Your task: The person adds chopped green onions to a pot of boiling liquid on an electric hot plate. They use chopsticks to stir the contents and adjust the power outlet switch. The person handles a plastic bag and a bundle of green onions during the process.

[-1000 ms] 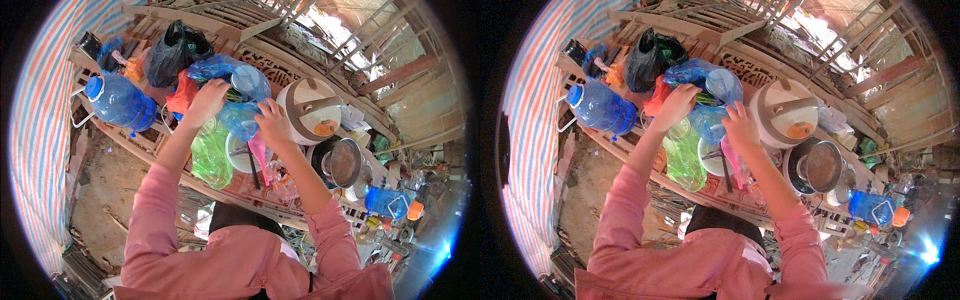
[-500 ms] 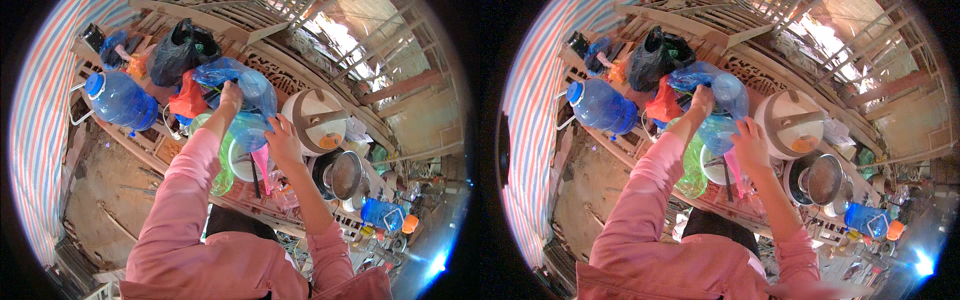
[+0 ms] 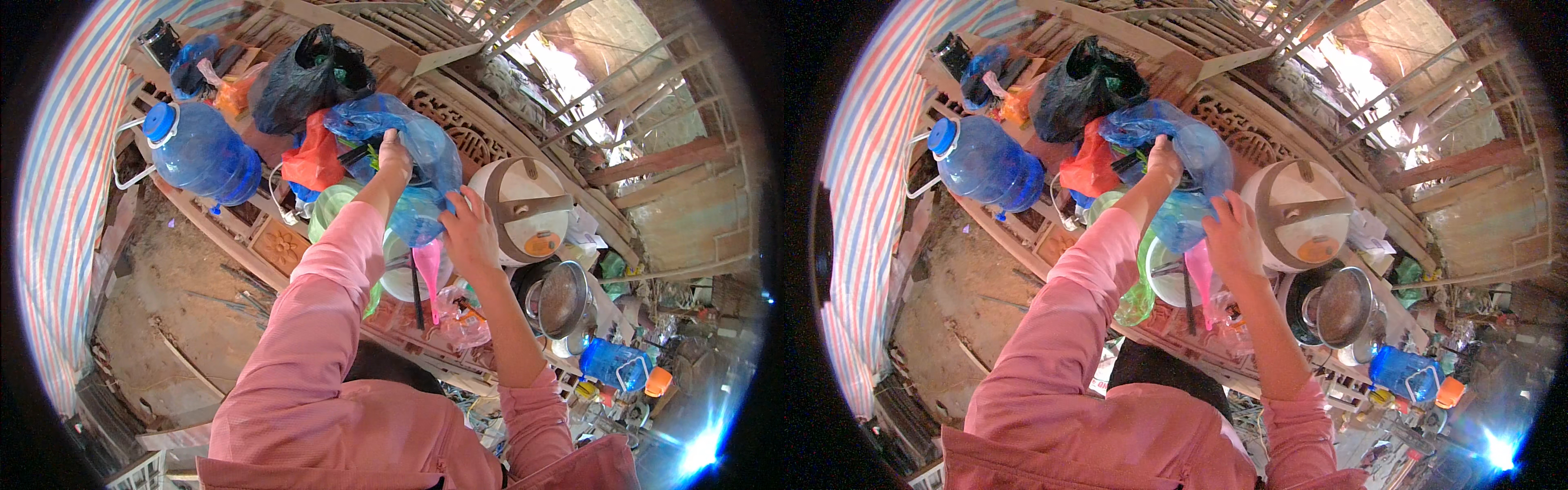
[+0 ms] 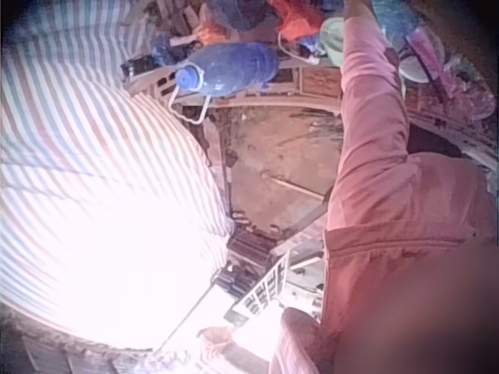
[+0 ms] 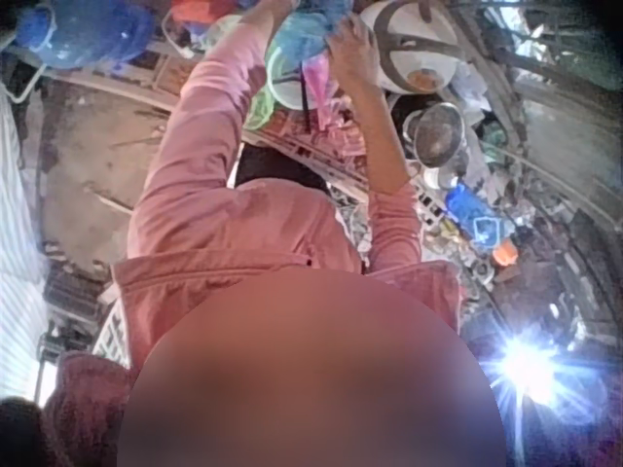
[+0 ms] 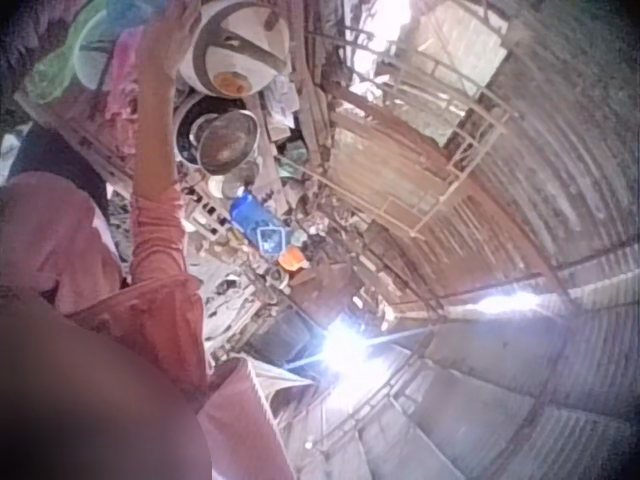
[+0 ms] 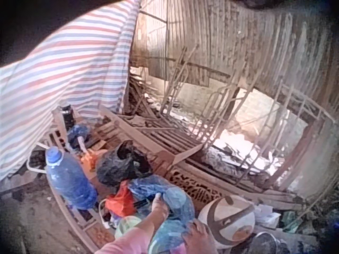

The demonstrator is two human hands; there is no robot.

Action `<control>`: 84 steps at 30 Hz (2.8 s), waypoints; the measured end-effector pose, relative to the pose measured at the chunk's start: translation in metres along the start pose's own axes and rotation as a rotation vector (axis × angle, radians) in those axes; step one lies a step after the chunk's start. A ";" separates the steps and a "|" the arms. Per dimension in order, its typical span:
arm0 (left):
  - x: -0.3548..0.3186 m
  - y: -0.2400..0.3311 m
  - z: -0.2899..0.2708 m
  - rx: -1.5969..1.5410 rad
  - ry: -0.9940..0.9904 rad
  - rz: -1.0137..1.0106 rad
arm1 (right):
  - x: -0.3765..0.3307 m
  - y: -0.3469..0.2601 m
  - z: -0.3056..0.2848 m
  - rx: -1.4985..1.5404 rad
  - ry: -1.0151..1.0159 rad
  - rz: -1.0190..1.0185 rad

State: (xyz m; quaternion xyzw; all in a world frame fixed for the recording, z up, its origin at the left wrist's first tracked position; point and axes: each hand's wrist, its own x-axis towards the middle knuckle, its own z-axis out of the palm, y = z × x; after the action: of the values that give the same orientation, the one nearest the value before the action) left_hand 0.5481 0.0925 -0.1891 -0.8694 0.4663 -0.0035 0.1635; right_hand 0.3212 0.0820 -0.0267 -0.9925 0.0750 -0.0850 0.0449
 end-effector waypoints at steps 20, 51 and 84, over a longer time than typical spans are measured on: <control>-0.005 -0.023 -0.058 0.130 -0.380 0.289 | 0.004 0.012 -0.001 0.008 0.042 0.032; -0.055 -0.129 -0.094 -1.157 0.108 0.514 | -0.011 0.039 -0.013 -0.077 0.043 0.101; -0.311 -0.058 -0.032 -3.000 0.094 -0.618 | 0.163 0.032 0.115 -0.139 -0.301 -0.186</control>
State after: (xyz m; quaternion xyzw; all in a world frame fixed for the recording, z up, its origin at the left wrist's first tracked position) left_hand 0.4141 0.3651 -0.0964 -0.2876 -0.1489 0.3965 -0.8590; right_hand 0.4955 0.0335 -0.1161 -0.9974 -0.0191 0.0661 -0.0211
